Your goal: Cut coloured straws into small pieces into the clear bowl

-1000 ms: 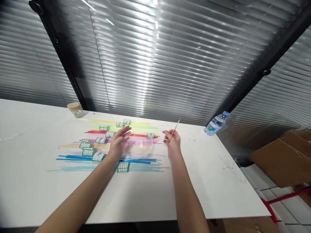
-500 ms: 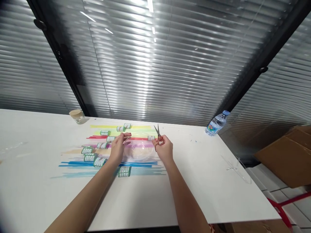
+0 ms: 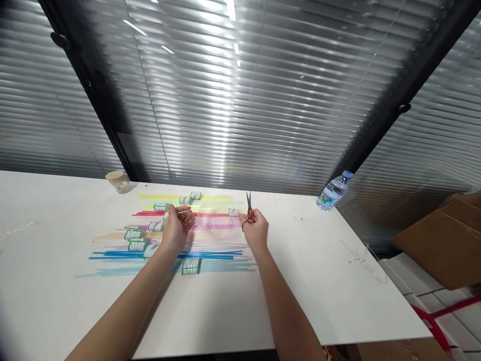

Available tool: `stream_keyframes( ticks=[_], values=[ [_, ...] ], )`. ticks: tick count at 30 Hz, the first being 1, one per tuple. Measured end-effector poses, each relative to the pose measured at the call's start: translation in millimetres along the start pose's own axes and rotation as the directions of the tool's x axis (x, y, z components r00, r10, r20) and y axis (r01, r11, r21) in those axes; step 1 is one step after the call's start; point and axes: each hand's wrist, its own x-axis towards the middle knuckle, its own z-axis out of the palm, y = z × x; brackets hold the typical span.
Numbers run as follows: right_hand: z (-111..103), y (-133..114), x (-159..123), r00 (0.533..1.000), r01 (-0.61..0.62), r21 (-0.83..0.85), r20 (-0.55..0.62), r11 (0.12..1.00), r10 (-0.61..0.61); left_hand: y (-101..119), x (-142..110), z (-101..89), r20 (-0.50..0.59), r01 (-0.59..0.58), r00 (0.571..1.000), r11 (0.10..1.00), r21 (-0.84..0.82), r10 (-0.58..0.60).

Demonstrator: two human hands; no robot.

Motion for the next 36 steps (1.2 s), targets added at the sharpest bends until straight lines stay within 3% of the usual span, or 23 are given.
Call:
stream_keyframes(
  ticks=[6,10,19,24,28,32,36],
  values=[
    [-0.9,0.6,-1.3,0.995,0.053,-0.149,-0.072,0.987,-0.064,-0.6,-1.3,-1.4,0.057,-0.006,0.998,1.0,0.015,0.006],
    [-11.6,-6.9,-0.4,0.991,0.025,-0.092,-0.132,0.995,-0.037,-1.0,-3.8,-2.2,0.055,0.048,0.997,0.999,0.024,-0.049],
    [-23.4,-10.8,4.9,0.988,-0.006,-0.186,0.147,0.983,0.034,-0.3,-11.3,1.7,0.092,0.033,0.995,0.985,0.17,-0.049],
    [-27.4,-8.9,3.3,0.924,-0.137,-0.202,0.327,0.97,0.198,-1.0,-15.8,5.2,0.087,0.007,0.996,0.976,0.218,-0.027],
    [-28.0,-10.4,-0.9,0.886,-0.105,-0.161,0.434,0.981,0.166,-0.5,-18.3,6.4,0.113,0.007,0.993,0.96,0.282,-0.04],
    [-31.9,-10.3,2.3,0.913,-0.078,-0.099,0.393,0.992,0.111,-1.3,-18.1,6.5,0.155,-0.035,0.988,0.965,0.26,-0.006],
    [-40.4,-4.2,11.4,0.958,-0.087,-0.112,0.263,0.99,0.114,-6.4,-17.4,6.9,0.214,0.059,0.97,0.967,0.25,-0.115]
  ],
)
